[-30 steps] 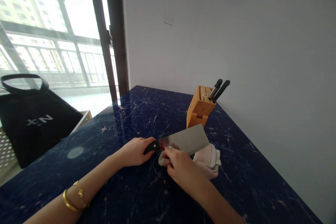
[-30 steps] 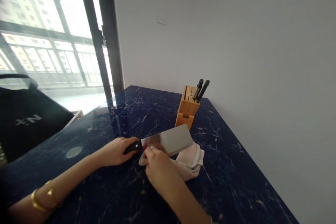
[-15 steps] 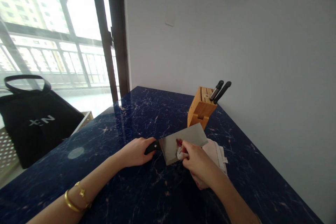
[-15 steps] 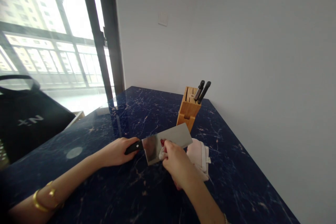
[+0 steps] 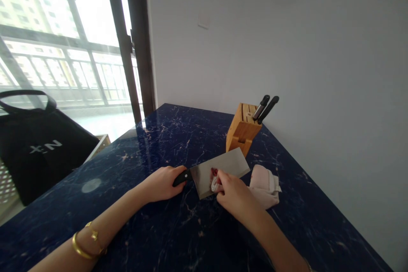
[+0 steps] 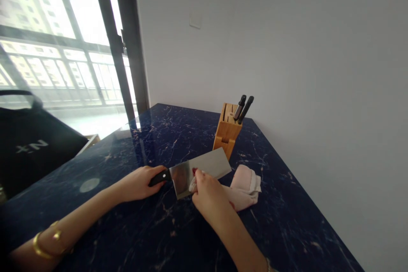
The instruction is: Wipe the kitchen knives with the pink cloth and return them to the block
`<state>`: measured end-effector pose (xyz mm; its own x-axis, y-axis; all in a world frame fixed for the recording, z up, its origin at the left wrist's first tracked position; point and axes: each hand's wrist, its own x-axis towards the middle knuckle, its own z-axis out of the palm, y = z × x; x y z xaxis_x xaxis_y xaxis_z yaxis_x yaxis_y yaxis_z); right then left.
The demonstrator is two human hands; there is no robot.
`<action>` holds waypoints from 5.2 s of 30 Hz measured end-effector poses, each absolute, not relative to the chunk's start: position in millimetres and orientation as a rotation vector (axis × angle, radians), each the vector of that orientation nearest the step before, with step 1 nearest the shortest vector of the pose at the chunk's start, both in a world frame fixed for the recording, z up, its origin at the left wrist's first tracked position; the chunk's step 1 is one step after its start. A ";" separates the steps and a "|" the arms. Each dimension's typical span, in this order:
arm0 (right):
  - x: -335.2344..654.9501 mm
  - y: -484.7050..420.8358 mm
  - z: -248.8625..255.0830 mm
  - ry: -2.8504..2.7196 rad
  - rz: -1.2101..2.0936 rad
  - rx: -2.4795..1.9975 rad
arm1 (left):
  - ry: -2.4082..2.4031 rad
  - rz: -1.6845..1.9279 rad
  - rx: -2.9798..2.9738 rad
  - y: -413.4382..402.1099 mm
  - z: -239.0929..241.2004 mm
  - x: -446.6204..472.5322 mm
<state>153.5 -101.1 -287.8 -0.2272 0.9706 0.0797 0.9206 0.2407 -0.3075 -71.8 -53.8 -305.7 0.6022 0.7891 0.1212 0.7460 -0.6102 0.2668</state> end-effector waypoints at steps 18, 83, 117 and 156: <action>224.2 -74.1 -279.5 -1.870 -0.038 -2.191 | 1.288 0.348 2.628 -56.6 -302.0 -71.6; 160.3 -79.9 -293.5 -1.839 0.178 -1.512 | 1.262 0.345 2.751 -56.0 -305.9 -71.8; 170.0 -71.0 -280.6 -1.739 0.052 -1.591 | 1.250 0.340 2.749 -58.0 -303.6 -70.5; 120.9 -111.6 -302.1 -2.259 0.156 -1.617 | 1.248 0.377 2.714 -57.1 -304.5 -70.7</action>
